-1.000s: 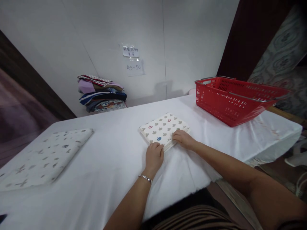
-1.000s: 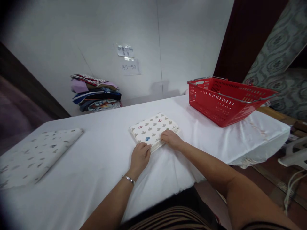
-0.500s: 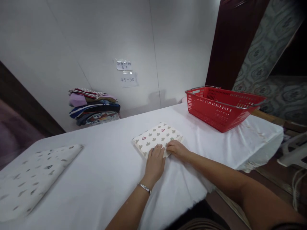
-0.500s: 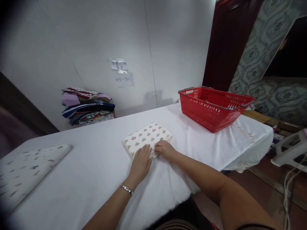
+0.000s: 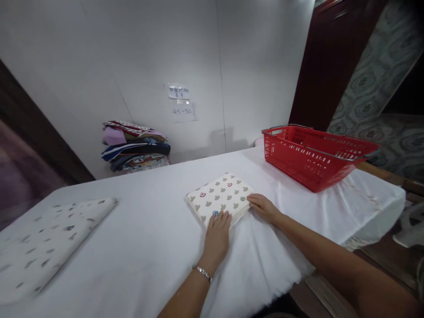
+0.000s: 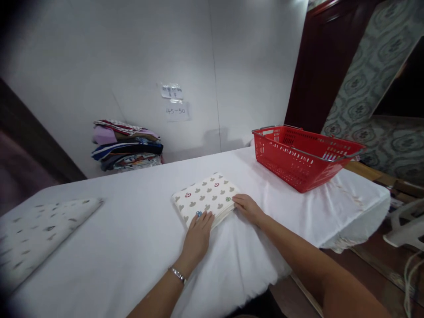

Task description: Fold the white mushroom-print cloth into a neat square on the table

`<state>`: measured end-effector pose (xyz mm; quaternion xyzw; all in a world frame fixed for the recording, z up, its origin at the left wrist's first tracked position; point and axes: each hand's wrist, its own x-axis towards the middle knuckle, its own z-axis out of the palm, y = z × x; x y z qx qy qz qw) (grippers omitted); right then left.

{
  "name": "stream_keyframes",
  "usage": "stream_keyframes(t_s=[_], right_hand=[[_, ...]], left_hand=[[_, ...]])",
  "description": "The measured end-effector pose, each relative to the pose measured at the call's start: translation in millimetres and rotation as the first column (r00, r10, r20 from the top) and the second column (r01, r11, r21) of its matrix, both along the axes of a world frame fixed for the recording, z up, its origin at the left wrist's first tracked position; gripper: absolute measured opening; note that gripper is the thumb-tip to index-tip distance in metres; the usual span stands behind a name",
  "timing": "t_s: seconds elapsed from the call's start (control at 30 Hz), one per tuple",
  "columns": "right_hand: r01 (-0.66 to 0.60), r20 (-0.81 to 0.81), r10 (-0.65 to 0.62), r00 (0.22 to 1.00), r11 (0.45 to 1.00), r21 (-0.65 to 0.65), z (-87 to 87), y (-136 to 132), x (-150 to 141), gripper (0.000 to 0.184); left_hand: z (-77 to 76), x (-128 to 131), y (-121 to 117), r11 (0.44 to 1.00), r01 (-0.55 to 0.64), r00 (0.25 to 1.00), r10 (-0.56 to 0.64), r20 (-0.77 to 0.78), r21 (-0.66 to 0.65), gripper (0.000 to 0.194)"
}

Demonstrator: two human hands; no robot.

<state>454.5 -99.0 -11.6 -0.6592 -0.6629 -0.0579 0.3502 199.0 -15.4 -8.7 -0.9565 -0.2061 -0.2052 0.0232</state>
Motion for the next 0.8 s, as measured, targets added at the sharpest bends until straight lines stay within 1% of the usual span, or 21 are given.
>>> stream_keyframes(t_s=[0.1, 0.17, 0.23, 0.27, 0.37, 0.43, 0.47, 0.57, 0.63, 0.7, 0.8], right_hand=[[0.022, 0.084, -0.020, 0.996, 0.999, -0.026, 14.7, 8.3, -8.3, 0.030], [-0.010, 0.122, 0.011, 0.992, 1.000, -0.011, 28.4, 24.0, -18.6, 0.031], [-0.076, 0.137, 0.079, 0.987, 0.997, -0.030, 41.9, 47.7, -34.0, 0.034], [-0.109, 0.142, 0.117, 0.983, 0.992, -0.064, 48.0, 61.8, -43.7, 0.037], [-0.175, 0.156, 0.212, 0.965, 0.959, -0.224, 60.3, 107.8, -77.0, 0.050], [-0.195, 0.166, 0.259, 0.952, 0.925, -0.326, 60.6, 136.3, -97.2, 0.058], [-0.191, 0.170, 0.270, 0.948, 0.908, -0.374, 57.8, 148.3, -105.3, 0.060], [-0.145, 0.186, 0.267, 0.946, 0.858, -0.493, 41.1, 171.0, -119.2, 0.064], [-0.129, 0.192, 0.264, 0.945, 0.843, -0.522, 30.2, 175.6, -121.6, 0.065], [-0.137, 0.185, 0.271, 0.945, 0.838, -0.528, 25.4, 175.5, -121.5, 0.066], [-0.163, 0.147, 0.291, 0.945, 0.812, -0.560, 31.6, 174.8, -118.5, 0.067]], left_hand=[[-0.6, 0.1, -2.3, 0.999, 0.006, 1.000, -0.006, 0.000, -0.042, 0.056], [-1.3, 0.5, -3.8, 0.998, 0.014, 1.000, -0.014, 0.008, -0.064, 0.056], [-1.7, 0.9, -5.3, 0.996, 0.018, 1.000, -0.016, 0.020, -0.085, 0.056], [-1.7, 1.0, -6.0, 0.995, 0.016, 0.999, -0.013, 0.029, -0.098, 0.056], [-0.1, 0.6, -8.1, 0.990, 0.019, 0.998, -0.010, 0.064, -0.140, 0.052], [1.7, -0.1, -9.1, 0.986, 0.030, 0.996, -0.016, 0.083, -0.165, 0.048], [2.5, -0.3, -9.3, 0.984, 0.039, 0.996, -0.025, 0.085, -0.176, 0.046], [3.7, -0.2, -9.2, 0.976, 0.049, 0.995, -0.030, 0.090, -0.210, 0.045], [3.0, 0.6, -8.9, 0.974, 0.044, 0.995, -0.024, 0.092, -0.224, 0.047], [1.2, 1.5, -8.5, 0.972, 0.042, 0.996, -0.021, 0.090, -0.231, 0.050], [-3.4, 2.7, -7.6, 0.970, 0.040, 0.996, -0.020, 0.083, -0.241, 0.050]])
